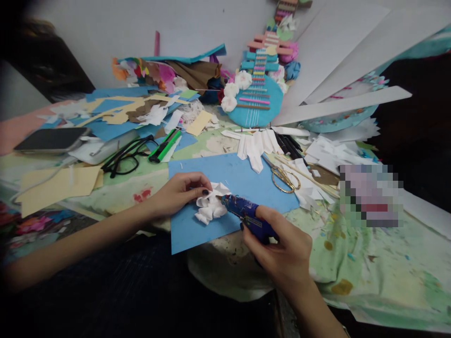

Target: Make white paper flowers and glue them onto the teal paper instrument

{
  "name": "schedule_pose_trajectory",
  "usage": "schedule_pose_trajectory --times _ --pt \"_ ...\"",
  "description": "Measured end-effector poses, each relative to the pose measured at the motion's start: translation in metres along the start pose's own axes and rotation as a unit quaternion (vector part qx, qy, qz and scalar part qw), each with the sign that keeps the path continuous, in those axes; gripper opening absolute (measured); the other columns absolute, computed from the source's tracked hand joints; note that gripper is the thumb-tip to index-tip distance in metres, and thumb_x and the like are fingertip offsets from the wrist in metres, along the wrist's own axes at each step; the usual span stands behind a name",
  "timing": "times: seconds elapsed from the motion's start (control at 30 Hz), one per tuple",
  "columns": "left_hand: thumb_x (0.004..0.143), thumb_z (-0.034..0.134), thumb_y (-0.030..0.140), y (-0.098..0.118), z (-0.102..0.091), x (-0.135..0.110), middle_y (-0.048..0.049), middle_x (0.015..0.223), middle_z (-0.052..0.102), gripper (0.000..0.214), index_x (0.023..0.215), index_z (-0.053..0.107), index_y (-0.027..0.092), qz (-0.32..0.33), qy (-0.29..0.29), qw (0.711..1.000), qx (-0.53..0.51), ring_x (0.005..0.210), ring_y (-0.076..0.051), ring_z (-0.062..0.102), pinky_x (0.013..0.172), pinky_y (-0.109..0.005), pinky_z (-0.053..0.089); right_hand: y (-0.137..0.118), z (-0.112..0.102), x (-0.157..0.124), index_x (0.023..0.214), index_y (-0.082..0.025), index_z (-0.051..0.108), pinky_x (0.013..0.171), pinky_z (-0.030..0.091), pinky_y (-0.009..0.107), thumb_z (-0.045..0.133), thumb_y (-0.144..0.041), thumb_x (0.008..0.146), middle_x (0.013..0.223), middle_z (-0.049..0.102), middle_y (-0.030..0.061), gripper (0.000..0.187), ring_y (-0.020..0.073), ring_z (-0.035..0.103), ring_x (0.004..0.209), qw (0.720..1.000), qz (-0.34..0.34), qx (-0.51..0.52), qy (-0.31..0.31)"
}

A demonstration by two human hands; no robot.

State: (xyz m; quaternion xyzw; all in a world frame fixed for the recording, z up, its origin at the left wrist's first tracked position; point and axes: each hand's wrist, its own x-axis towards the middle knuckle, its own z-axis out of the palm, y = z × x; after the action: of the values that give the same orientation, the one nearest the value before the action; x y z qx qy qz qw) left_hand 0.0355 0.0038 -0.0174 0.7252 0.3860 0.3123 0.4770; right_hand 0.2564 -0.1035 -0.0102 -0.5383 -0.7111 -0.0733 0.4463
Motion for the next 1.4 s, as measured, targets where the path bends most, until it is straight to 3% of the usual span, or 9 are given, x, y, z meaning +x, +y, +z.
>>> schedule_pose_trajectory --times 0.5,0.9,1.4 --pt "0.081 0.057 0.016 -0.0018 -0.0013 0.0005 -0.0006 0.075 0.063 0.008 0.079 0.065 0.016 0.005 -0.006 1.000 0.014 0.065 -0.010 0.050 0.060 -0.023 0.040 -0.0033 -0.0001 0.0002 0.086 -0.022 0.064 0.048 0.050 0.019 0.069 -0.024 0.074 0.068 0.069 -0.0023 0.013 0.0105 0.061 0.048 1.000 -0.011 -0.013 -0.014" --pt "0.082 0.057 0.017 -0.0018 -0.0008 0.0005 -0.0013 0.075 0.064 0.008 0.079 0.065 0.016 0.005 -0.003 1.000 0.023 0.065 -0.011 0.052 0.057 -0.022 0.039 -0.0055 -0.0049 -0.0018 0.088 -0.022 0.062 0.049 0.052 0.021 0.071 -0.025 0.073 0.069 0.069 -0.0008 0.017 0.0123 0.062 0.050 1.000 0.001 -0.012 0.021" --pt "0.081 0.056 0.014 0.0010 -0.0011 0.0007 -0.0004 0.075 0.062 0.008 0.080 0.064 0.015 -0.001 -0.010 1.000 0.014 0.065 -0.010 0.050 0.061 -0.024 0.039 -0.0039 -0.0070 -0.0019 0.089 -0.022 0.064 0.051 0.054 0.021 0.070 -0.024 0.074 0.072 0.071 -0.0008 0.016 0.0121 0.064 0.051 1.000 -0.014 -0.010 -0.013"
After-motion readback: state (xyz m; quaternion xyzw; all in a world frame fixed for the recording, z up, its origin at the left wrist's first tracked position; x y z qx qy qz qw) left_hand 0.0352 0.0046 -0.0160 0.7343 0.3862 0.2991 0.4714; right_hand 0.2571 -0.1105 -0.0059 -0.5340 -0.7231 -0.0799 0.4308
